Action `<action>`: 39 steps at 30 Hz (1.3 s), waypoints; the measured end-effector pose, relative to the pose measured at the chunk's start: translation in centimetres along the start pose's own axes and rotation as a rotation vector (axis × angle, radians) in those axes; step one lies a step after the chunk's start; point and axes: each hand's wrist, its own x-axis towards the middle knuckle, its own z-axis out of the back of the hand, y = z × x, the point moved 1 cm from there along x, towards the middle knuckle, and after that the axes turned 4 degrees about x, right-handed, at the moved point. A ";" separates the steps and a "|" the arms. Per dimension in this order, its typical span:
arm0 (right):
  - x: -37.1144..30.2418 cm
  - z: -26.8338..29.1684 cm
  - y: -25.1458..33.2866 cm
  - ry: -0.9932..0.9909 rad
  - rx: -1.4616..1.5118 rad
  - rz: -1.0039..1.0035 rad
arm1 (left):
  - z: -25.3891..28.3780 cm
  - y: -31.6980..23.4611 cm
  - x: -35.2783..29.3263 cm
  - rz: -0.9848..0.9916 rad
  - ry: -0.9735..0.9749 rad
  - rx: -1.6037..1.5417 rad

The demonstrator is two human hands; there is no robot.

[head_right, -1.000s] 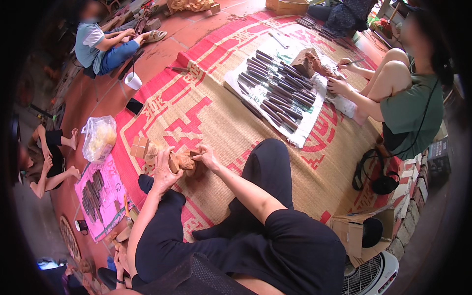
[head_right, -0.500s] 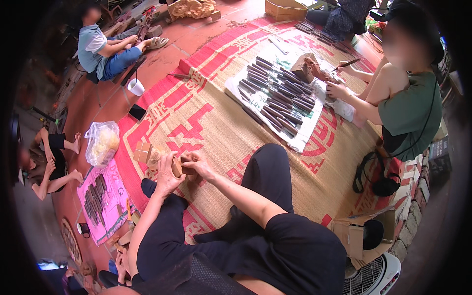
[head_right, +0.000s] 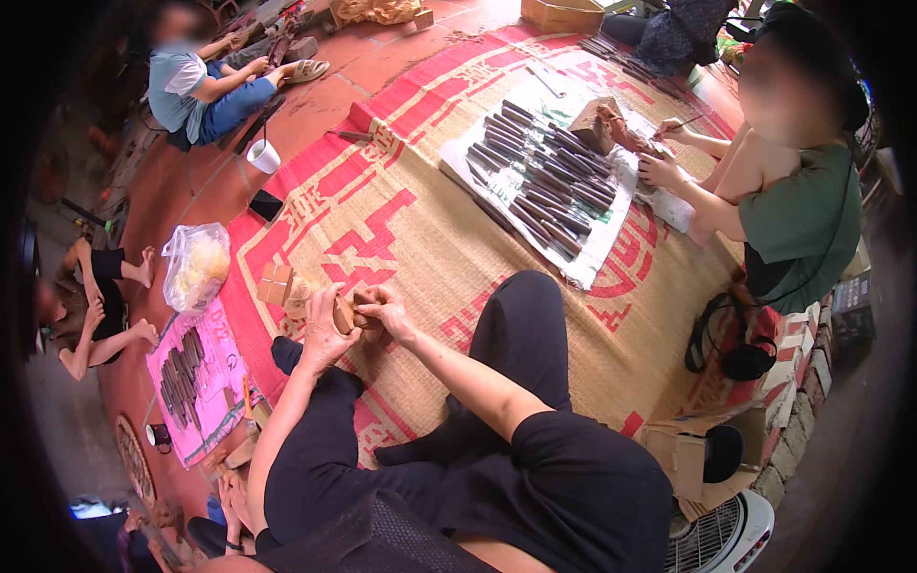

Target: The person sits on a mat and carves a small wooden block using a small knife. They repeatedly rotate the block and scrape its surface, producing wood shavings. Other people are seated nearby, also working on similar wooden items.

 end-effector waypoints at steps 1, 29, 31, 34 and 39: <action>0.2 0.6 0.5 -0.025 -0.092 -0.002 | 0.1 0.1 -0.1 0.002 0.001 0.008; 3.4 3.7 -1.4 -0.159 -0.262 0.007 | 0.0 -0.3 0.4 -0.032 0.034 0.039; 3.6 3.5 -0.6 -0.190 -0.401 -0.045 | 0.2 -0.2 0.2 -0.021 0.039 0.045; 2.9 0.3 -0.1 -0.080 -0.161 0.062 | -0.1 0.1 0.2 -0.048 0.030 0.062; 2.6 0.7 0.5 -0.160 -0.328 0.042 | 0.0 0.0 0.1 0.007 0.039 0.031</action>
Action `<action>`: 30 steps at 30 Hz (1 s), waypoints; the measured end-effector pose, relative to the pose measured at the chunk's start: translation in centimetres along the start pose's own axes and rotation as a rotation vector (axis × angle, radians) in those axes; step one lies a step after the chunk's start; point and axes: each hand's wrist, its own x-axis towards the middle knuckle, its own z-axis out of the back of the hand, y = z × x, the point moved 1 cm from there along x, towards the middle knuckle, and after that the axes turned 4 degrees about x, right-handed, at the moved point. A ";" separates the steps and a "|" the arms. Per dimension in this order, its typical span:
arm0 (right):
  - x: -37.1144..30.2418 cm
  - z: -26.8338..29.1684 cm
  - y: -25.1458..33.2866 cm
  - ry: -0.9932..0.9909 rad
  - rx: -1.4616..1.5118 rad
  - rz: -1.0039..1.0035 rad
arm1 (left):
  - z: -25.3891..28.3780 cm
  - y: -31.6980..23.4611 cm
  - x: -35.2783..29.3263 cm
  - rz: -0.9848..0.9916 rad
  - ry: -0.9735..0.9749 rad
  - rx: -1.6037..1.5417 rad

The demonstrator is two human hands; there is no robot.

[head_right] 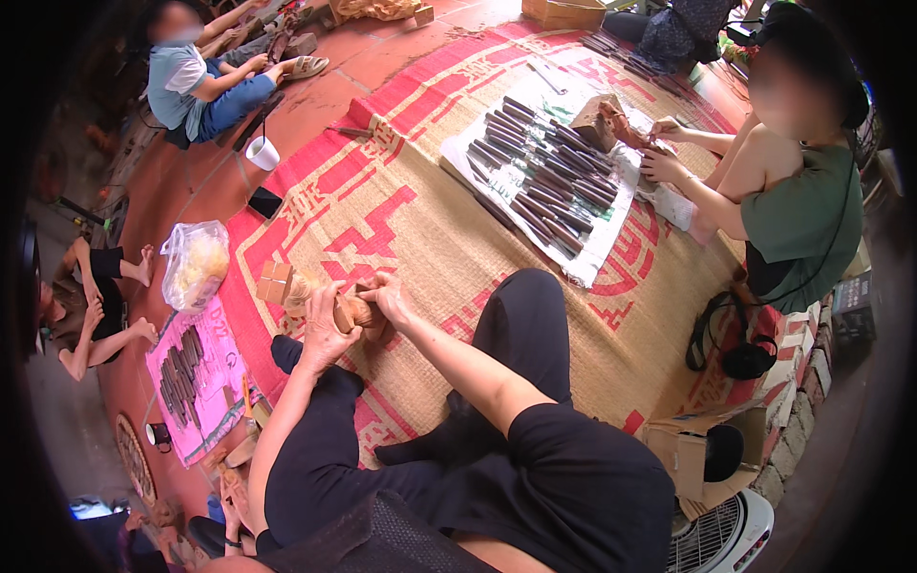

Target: The person sits on a mat and carves a small wooden block using a small knife. They repeatedly rotate the block and scrape its surface, producing wood shavings. Other people are seated nearby, also working on similar wooden items.

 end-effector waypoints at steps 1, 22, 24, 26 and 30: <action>1.0 1.2 -1.1 -0.056 -0.122 -0.013 | 0.0 -0.2 0.1 0.007 0.002 -0.003; 0.9 -2.3 -1.5 0.075 0.396 -0.045 | 0.0 0.2 0.0 -0.015 0.014 -0.028; 1.4 -1.1 -1.6 -0.003 0.117 0.009 | 0.0 0.3 0.0 -0.015 -0.008 -0.048; 3.4 1.1 -3.3 0.009 0.066 -0.092 | 0.0 0.0 0.3 -0.037 -0.011 -0.027; 2.3 -1.1 -1.5 0.074 0.205 -0.063 | -0.1 0.4 0.2 -0.050 -0.025 -0.021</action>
